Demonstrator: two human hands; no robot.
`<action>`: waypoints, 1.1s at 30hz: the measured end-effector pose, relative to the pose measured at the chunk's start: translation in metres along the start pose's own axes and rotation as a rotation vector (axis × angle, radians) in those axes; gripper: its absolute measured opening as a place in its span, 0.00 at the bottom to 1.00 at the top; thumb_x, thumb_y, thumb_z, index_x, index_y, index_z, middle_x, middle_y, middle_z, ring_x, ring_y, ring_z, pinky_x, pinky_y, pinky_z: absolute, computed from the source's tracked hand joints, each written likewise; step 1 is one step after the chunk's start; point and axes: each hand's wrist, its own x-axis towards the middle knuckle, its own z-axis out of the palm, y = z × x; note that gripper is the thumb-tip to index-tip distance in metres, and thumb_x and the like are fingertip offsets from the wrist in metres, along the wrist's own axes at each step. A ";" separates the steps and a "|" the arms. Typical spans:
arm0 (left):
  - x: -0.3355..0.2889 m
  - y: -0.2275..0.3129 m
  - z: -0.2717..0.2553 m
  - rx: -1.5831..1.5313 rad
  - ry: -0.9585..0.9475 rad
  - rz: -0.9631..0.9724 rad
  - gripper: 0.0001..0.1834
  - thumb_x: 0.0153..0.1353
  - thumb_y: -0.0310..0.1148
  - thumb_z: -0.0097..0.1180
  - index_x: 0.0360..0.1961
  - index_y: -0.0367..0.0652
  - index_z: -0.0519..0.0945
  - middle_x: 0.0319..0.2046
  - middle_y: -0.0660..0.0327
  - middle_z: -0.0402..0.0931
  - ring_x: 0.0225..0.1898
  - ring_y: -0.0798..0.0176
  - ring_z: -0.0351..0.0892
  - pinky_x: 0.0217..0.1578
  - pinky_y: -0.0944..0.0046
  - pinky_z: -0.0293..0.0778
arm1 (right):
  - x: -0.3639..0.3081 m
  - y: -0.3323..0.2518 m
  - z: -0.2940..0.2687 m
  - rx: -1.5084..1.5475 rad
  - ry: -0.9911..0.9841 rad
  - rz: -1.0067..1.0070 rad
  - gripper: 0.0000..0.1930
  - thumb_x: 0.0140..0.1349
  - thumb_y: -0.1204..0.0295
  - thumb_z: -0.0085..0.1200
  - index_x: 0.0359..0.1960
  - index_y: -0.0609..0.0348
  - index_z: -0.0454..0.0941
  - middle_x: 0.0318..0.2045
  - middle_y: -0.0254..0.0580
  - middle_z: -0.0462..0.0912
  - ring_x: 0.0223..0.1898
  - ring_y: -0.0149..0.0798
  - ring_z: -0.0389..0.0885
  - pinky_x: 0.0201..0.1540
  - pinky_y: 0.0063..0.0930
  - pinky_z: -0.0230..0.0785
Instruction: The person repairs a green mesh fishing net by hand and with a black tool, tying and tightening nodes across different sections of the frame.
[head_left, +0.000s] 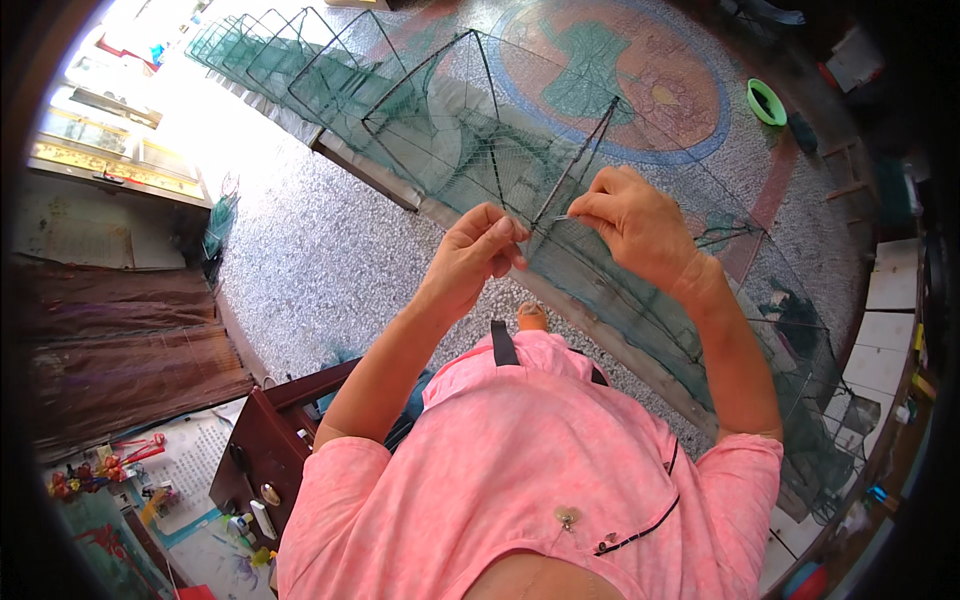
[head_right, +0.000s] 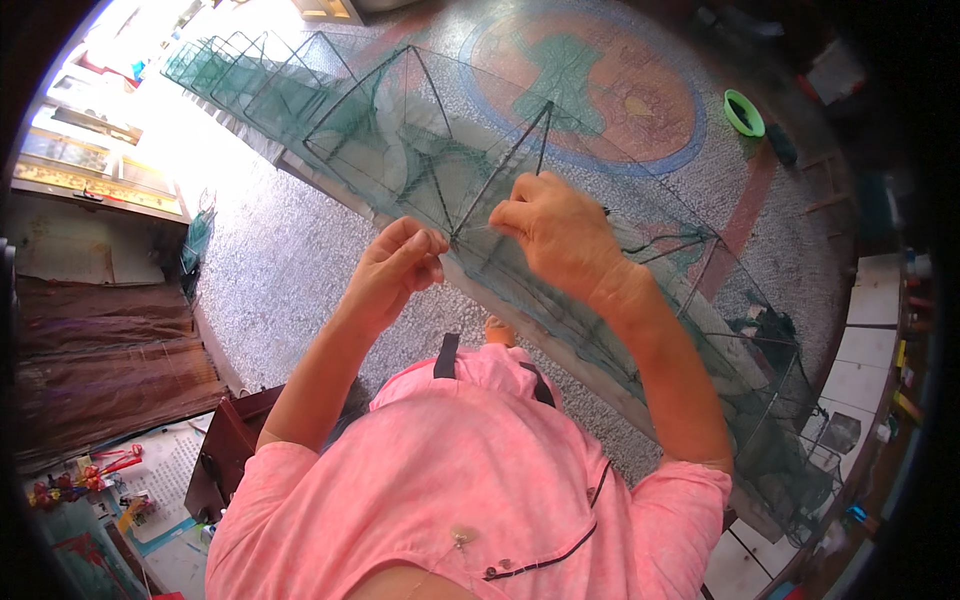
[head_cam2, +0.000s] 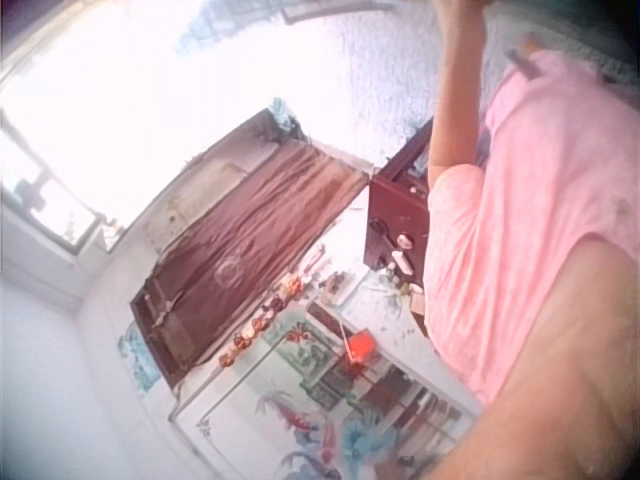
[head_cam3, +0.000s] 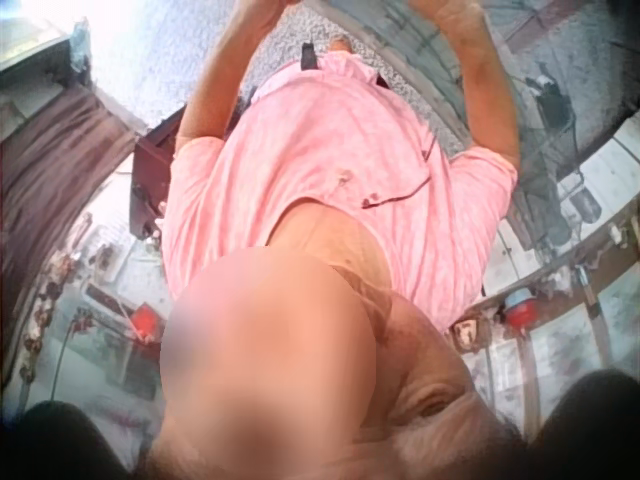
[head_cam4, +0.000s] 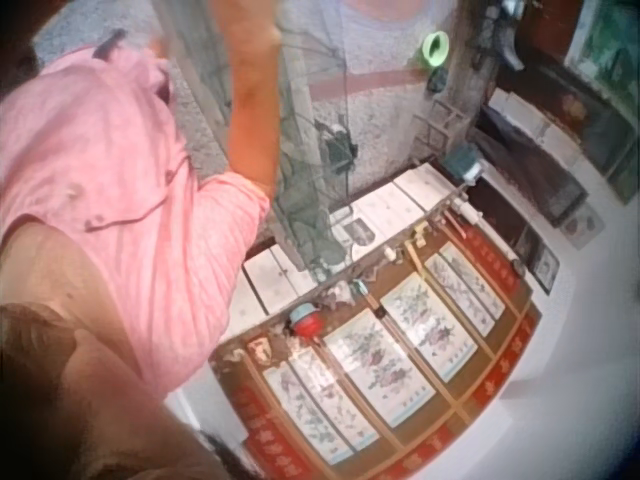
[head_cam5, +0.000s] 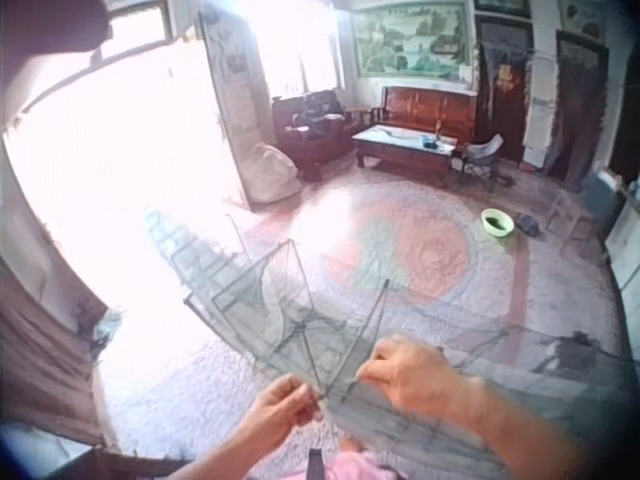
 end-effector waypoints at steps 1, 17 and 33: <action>-0.001 -0.002 0.000 0.013 0.019 -0.001 0.10 0.66 0.40 0.50 0.33 0.45 0.72 0.37 0.63 0.74 0.28 0.74 0.74 0.28 0.75 0.66 | 0.001 0.002 0.002 0.019 -0.012 -0.010 0.05 0.54 0.75 0.57 0.32 0.57 0.81 0.30 0.36 0.75 0.36 0.41 0.74 0.38 0.33 0.68; 0.023 -0.034 -0.025 -0.506 -0.105 -0.221 0.08 0.66 0.37 0.51 0.37 0.44 0.72 0.35 0.62 0.74 0.31 0.68 0.74 0.34 0.71 0.72 | 0.032 -0.029 0.032 0.198 0.082 -0.074 0.10 0.44 0.75 0.64 0.29 0.56 0.77 0.29 0.38 0.71 0.33 0.43 0.70 0.36 0.33 0.64; 0.042 -0.054 -0.042 -0.191 -0.488 0.084 0.08 0.60 0.34 0.51 0.38 0.43 0.70 0.34 0.62 0.68 0.36 0.67 0.68 0.38 0.67 0.68 | 0.054 -0.119 0.079 0.000 0.244 -0.128 0.04 0.51 0.71 0.61 0.24 0.47 0.77 0.29 0.28 0.77 0.40 0.38 0.71 0.46 0.34 0.56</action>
